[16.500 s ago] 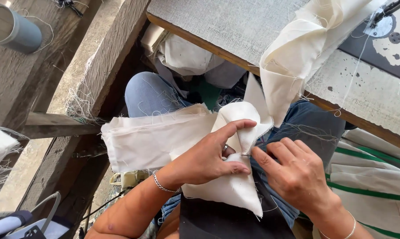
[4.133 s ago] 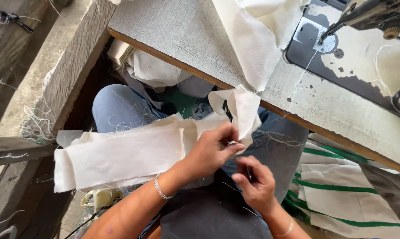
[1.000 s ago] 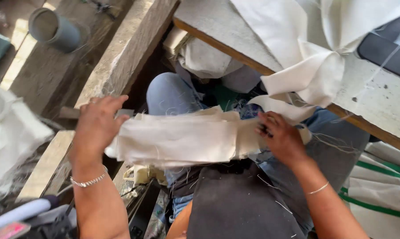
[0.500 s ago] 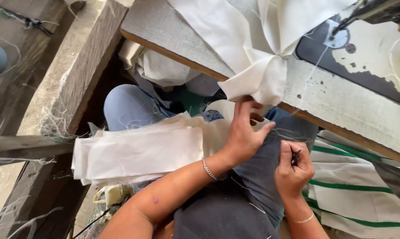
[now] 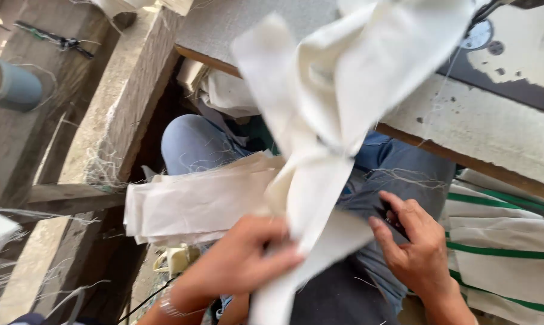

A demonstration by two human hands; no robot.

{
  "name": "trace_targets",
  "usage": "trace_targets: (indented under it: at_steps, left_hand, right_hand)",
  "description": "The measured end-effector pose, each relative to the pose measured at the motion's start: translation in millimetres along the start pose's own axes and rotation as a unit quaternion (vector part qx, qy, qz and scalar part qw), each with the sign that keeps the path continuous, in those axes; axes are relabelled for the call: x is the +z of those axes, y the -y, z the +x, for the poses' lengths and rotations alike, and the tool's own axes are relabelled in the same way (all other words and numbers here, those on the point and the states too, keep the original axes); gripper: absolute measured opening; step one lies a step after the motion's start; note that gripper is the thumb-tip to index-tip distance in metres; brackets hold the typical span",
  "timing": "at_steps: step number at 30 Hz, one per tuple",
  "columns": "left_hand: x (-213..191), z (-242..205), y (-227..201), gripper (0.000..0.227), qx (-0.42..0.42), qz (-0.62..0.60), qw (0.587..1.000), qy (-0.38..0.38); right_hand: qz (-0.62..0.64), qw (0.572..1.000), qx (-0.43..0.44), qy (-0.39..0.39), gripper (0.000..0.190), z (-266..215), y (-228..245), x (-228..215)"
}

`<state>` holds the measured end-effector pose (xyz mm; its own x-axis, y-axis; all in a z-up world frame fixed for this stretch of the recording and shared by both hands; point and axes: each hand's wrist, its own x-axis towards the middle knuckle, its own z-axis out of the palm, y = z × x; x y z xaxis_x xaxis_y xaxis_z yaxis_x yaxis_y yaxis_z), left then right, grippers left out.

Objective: Trimming excess threads from fabric strips and stacking them at a sewing workstation.

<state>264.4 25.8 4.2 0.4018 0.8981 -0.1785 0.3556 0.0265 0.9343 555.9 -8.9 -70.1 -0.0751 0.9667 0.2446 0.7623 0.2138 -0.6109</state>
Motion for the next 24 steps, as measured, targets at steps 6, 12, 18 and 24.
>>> trace_targets:
  at_steps: [6,12,18,24]
  left_hand:
    - [-53,-61,0,0.042,0.219,0.047,0.95,0.217]
    - [-46,-68,15,0.027,0.208,0.082,0.959,0.173]
    - [-49,-65,15,0.026,0.22,0.069,0.954,0.19]
    - [-56,-64,11,0.027,0.227,0.032,0.956,0.183]
  right_hand:
    - [0.056,0.981,-0.175,0.059,0.02,4,55,3]
    - [-0.054,0.971,-0.229,0.047,0.015,0,74,8]
    - [-0.091,0.964,-0.241,0.064,0.011,5,82,16]
    - [-0.15,0.958,-0.208,0.127,0.016,-1,64,25]
